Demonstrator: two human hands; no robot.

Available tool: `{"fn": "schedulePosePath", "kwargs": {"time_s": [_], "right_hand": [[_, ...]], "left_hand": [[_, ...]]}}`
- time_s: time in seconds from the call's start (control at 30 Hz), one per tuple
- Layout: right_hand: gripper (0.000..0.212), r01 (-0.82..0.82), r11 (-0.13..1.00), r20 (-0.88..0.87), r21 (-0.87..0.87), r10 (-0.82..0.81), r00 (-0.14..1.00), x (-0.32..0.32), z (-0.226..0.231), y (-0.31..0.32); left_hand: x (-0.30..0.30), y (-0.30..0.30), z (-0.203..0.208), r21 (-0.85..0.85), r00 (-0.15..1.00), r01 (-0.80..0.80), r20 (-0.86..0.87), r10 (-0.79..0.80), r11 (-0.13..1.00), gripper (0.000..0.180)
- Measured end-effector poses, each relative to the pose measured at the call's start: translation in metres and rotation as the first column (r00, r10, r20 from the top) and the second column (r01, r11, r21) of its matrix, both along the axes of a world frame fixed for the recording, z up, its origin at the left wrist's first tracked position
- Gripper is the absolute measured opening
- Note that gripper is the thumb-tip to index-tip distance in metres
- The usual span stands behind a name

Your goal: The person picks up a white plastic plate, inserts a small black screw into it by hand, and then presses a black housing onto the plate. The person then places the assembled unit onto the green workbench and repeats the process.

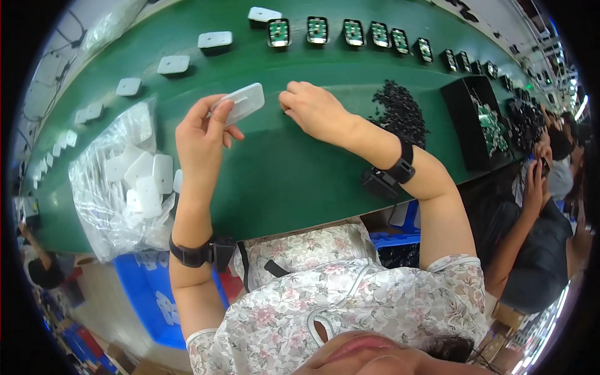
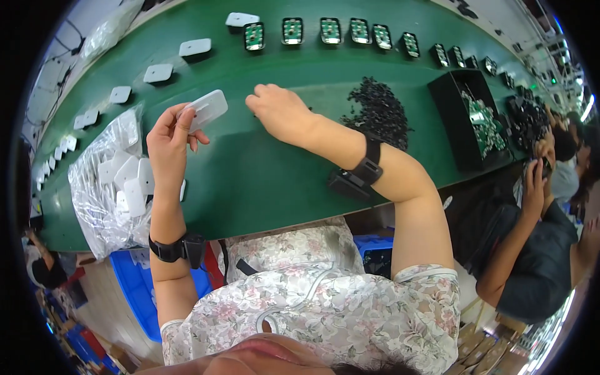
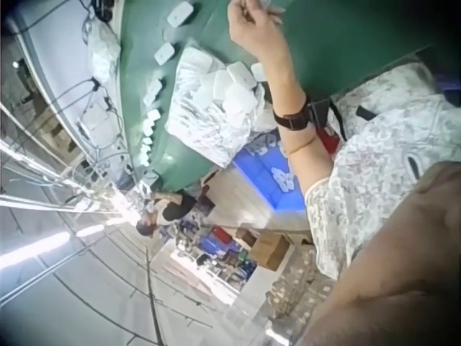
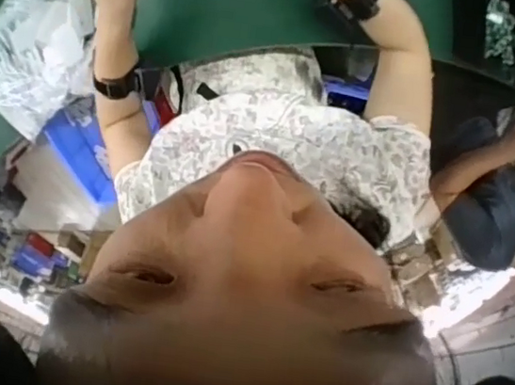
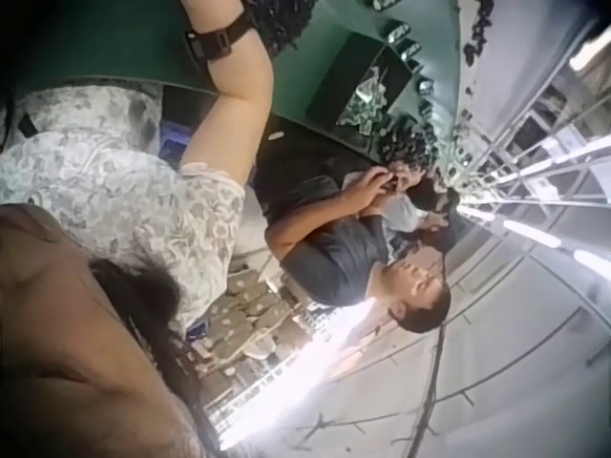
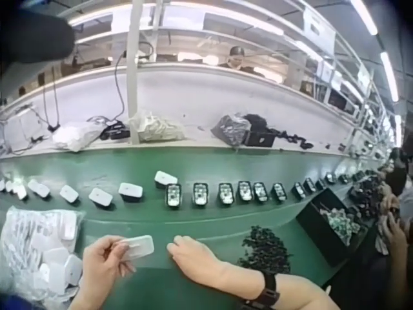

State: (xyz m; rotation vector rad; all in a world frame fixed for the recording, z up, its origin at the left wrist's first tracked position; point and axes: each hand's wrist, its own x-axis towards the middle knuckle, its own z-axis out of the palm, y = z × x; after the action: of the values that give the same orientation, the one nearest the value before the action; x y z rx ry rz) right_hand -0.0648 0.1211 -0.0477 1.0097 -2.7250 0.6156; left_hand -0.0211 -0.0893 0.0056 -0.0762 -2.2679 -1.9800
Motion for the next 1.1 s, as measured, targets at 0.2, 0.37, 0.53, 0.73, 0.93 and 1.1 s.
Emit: {"fn": "schedulePosePath", "kwargs": {"time_s": [0.2,0.37,0.53,0.73,0.93,1.1], "right_hand": [[0.014,0.158,0.897,0.067,-0.412,-0.143,0.987,0.007,0.027,0.019],[0.017,0.343,0.629,0.466,-0.698,0.035,0.884,0.034,0.047,0.020],[0.011,0.497,0.321,0.583,-0.807,0.295,0.757,0.044,0.047,0.011],[0.011,0.552,0.337,0.644,-0.763,0.319,0.696,0.050,0.037,0.000],[0.017,0.288,0.581,0.330,-0.761,-0.037,0.943,0.057,0.028,-0.016],[0.017,0.262,0.616,0.288,-0.743,-0.060,0.956,0.058,0.027,-0.017]], "left_hand": [[-0.011,0.027,-0.013,0.106,0.999,0.024,-0.037,-0.020,0.994,0.018],[0.004,0.045,-0.030,0.001,0.997,0.072,0.016,-0.072,0.997,0.018],[0.016,0.049,-0.029,-0.014,0.997,0.082,-0.001,-0.082,0.997,0.017],[0.019,0.051,-0.032,-0.045,0.990,0.067,-0.120,-0.072,0.997,0.016],[0.019,0.051,-0.027,-0.208,0.949,0.047,-0.295,-0.108,0.977,0.018],[0.016,0.048,-0.034,-0.247,0.918,-0.016,-0.387,-0.083,0.969,0.014]]}}
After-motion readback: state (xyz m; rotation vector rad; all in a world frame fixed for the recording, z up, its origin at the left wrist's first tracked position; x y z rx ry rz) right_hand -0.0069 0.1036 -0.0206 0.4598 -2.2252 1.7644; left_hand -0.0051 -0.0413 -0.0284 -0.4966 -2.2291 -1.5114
